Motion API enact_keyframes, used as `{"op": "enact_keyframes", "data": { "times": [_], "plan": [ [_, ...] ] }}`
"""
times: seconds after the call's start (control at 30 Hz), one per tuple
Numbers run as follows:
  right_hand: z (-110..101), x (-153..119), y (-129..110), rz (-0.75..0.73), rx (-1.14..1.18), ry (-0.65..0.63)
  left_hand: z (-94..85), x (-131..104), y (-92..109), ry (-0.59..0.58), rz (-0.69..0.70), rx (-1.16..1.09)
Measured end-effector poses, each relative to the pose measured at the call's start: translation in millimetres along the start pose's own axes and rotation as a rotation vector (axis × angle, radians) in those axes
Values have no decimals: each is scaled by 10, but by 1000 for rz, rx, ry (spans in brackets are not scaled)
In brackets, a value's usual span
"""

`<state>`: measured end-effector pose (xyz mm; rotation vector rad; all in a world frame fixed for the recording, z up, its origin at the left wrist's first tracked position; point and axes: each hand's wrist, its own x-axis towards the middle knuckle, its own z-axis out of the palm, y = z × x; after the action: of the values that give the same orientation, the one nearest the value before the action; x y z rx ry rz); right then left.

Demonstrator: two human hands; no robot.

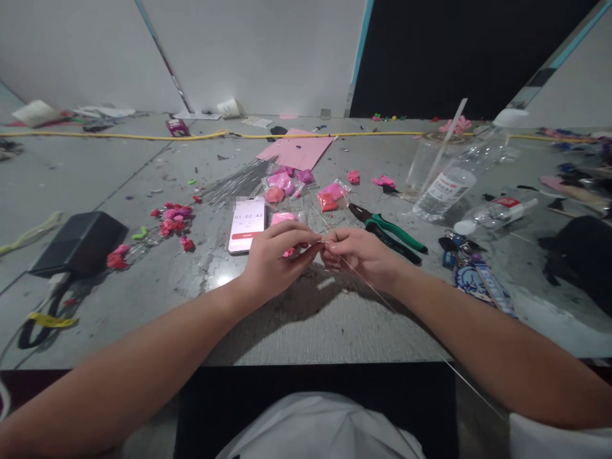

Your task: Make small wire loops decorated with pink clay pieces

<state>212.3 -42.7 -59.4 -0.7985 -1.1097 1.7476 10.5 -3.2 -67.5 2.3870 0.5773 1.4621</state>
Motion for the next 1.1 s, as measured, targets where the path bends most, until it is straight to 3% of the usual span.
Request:
{"op": "enact_keyframes", "data": {
  "times": [0.23, 0.67, 1.1],
  "plan": [
    [-4, -10, -1, -3, -40, 6, -13, 3, -7, -64, 45, 2],
    [-3, -16, -11, -12, -9, -32, -2, 1, 6, -36, 100, 15],
    [18, -43, -39, 4, -138, 23, 13, -23, 5, -22, 179, 148]
  ]
}}
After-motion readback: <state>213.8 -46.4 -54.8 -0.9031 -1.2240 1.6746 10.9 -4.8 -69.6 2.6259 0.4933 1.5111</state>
